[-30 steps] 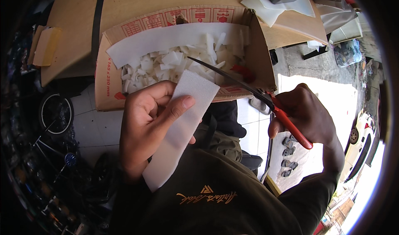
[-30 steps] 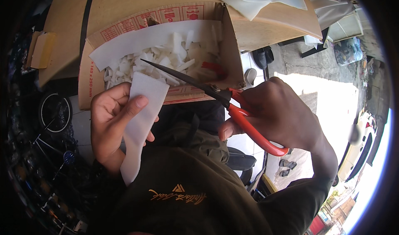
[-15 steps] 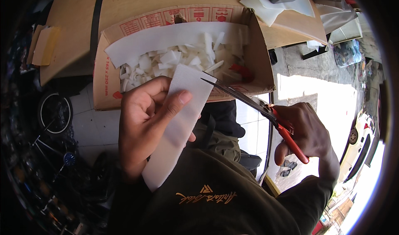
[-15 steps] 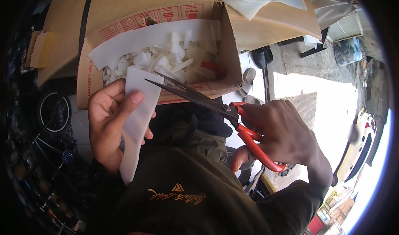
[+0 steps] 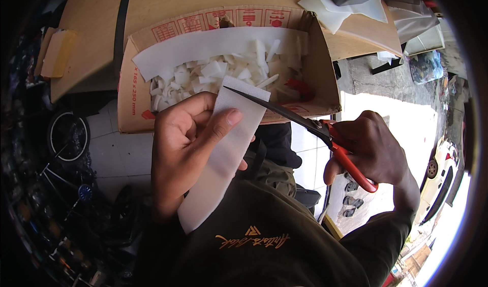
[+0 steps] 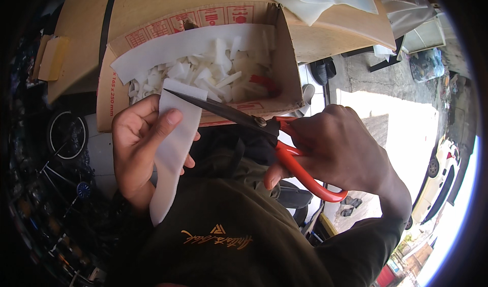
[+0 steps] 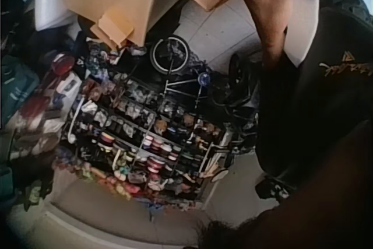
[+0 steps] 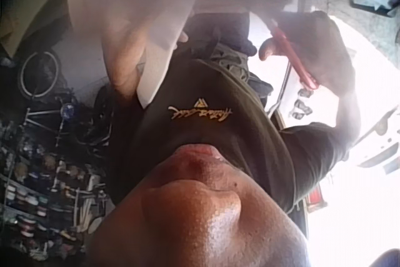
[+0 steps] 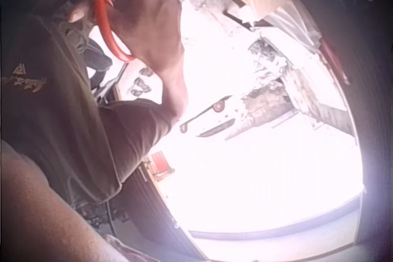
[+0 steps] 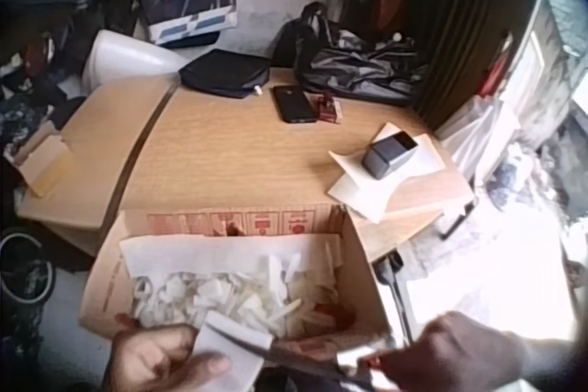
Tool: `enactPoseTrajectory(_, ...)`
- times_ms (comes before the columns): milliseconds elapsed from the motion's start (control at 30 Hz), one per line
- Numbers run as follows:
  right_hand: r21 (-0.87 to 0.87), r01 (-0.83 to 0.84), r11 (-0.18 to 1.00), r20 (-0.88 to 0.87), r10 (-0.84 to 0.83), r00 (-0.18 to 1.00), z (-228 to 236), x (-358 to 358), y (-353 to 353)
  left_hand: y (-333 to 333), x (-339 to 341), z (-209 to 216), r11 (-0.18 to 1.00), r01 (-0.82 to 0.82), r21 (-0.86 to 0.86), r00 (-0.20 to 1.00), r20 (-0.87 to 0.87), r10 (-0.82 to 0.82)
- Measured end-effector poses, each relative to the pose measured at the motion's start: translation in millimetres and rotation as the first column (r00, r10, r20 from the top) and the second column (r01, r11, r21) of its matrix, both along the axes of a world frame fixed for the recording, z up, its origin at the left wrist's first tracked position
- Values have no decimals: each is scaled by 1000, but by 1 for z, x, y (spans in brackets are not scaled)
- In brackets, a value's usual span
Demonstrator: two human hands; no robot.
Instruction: The person cuts strips of white foam by hand using shears and then places them into a cardboard box.
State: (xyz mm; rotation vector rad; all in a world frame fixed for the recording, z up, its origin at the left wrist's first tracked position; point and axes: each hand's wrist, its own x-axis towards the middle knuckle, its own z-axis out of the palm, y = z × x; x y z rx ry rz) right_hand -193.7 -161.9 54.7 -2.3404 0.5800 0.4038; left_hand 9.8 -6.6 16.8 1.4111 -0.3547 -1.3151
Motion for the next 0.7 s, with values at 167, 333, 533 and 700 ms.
enactPoseTrajectory(167, -119, -71, 990, 116, 85, 990, 0, -4, -4, 1, 5, 4, 997, 74, 9, 996, -41, -73)
enactPoseTrajectory(333, -238, -134, 962, 128, 168, 977, 0, -3, -4, 1, 6, 6, 996, 84, 25, 996, -30, -83)
enactPoseTrajectory(533, -148, -29, 989, -84, 16, 996, 0, -7, -1, 0, 2, 3, 999, 40, 27, 999, 3, -40)
enactPoseTrajectory(700, 108, 158, 982, 29, -162, 986, -1, -9, 1, 0, 4, 4, 998, 44, 34, 999, -13, -44)
